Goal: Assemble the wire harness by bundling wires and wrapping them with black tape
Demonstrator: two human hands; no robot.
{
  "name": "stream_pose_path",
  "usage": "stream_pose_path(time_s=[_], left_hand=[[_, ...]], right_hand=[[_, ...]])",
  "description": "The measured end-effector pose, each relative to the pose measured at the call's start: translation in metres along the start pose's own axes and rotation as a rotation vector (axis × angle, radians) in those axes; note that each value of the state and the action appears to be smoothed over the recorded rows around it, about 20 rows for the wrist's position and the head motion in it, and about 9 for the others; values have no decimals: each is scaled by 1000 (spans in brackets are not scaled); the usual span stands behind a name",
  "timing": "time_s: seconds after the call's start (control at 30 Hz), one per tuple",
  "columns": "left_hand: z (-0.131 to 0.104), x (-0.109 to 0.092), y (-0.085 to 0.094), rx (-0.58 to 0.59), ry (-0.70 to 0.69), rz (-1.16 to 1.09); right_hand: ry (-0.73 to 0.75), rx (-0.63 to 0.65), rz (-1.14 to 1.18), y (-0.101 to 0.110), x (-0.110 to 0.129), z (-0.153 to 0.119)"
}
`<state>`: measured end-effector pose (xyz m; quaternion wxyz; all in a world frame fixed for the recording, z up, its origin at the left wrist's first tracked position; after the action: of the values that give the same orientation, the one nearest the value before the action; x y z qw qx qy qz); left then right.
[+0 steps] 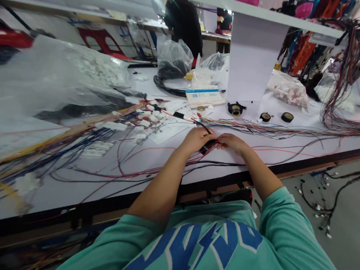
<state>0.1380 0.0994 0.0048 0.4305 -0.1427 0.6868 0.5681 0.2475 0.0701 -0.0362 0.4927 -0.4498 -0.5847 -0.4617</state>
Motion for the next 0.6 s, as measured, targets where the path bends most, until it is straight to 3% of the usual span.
stream_pose_path(time_s=[0.33, 0.6], left_hand=[[-2, -3, 0, -9, -9, 109], [-1, -3, 1, -24, 20, 76]], right_hand=[[38, 48, -113, -4, 6, -3], [54, -94, -24, 0, -5, -1]])
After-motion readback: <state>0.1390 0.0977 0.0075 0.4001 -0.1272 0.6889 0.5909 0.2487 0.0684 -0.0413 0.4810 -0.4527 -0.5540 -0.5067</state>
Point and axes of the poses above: each hand's wrist, its own z-axis towards the middle knuckle, its own y-axis out of the back of the hand, x = y × z, the point moved 7 cm from there along z, towards the middle knuckle, and after that the axes turned 13 degrees about y, right-handed, at the moved point
